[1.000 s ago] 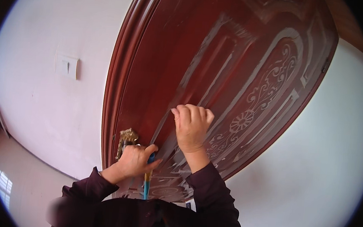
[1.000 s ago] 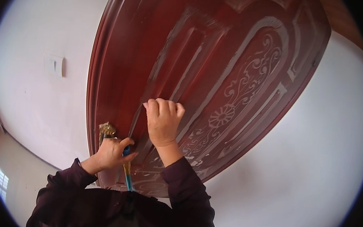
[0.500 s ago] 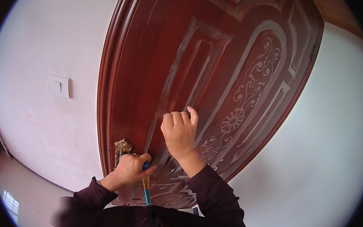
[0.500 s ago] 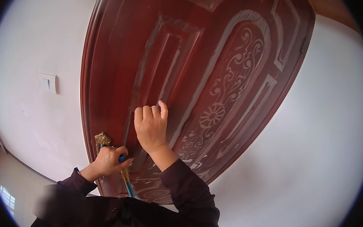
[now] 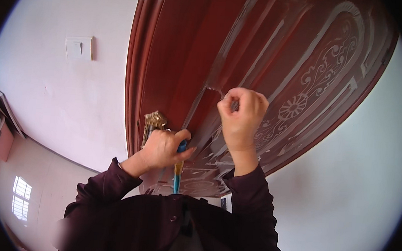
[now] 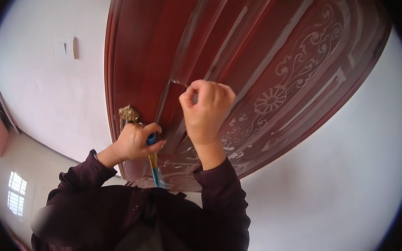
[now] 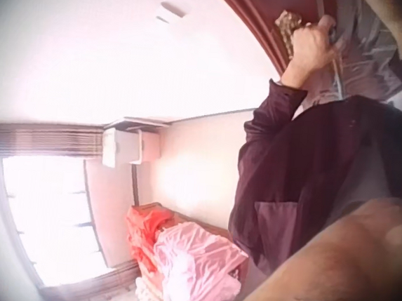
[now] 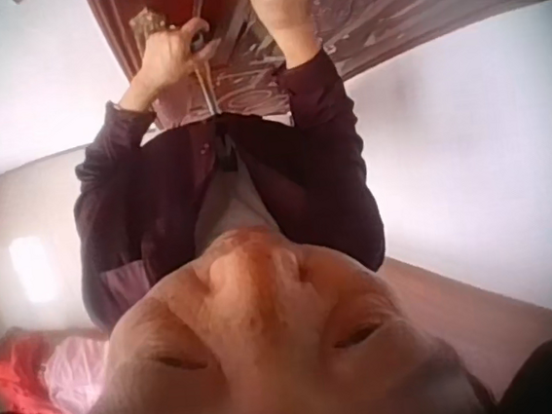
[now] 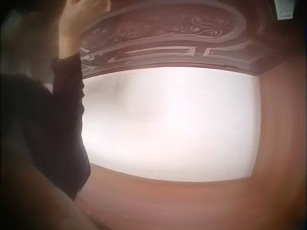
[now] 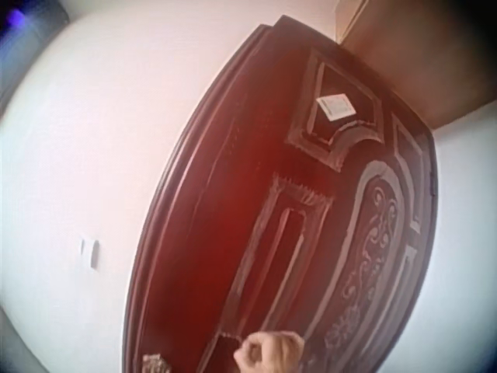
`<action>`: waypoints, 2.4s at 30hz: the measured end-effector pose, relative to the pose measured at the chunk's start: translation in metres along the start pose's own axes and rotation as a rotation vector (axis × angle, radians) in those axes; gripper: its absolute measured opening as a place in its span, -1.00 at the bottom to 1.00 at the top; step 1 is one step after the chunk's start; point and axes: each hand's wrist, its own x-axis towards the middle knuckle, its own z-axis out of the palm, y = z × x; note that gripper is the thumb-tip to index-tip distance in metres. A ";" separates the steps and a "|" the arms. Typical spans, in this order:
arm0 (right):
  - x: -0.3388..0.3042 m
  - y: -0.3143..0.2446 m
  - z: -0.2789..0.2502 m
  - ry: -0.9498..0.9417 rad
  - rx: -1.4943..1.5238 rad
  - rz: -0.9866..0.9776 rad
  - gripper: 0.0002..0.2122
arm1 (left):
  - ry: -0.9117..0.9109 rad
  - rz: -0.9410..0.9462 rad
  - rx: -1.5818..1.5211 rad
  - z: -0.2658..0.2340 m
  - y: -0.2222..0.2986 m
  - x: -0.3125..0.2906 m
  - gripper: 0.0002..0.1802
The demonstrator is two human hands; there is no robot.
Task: The person sweeps the tiled floor near a doorway using a blue and yellow broom. They briefly remove a piece of tape from the door before continuing to sweep the area around the entrance and into the room.
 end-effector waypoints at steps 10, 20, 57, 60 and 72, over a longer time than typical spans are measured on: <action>-0.010 -0.002 0.018 -0.020 -0.140 -0.138 -0.83 | 0.084 0.079 0.041 0.010 0.004 0.005 -0.70; -0.011 0.000 0.031 0.042 0.189 0.059 -0.89 | 0.015 0.042 -0.104 0.016 0.000 0.009 -0.65; -0.191 0.017 -0.037 -0.386 0.302 0.376 -0.75 | 0.178 0.230 -0.180 0.033 0.009 0.010 -0.76; -0.290 -0.003 -0.055 -0.692 0.396 0.532 -0.69 | 0.011 0.159 -0.461 0.045 0.012 -0.003 -0.72; -0.369 -0.077 -0.093 -0.633 0.685 1.342 -0.82 | -1.114 0.632 -1.814 0.105 0.065 0.054 -0.65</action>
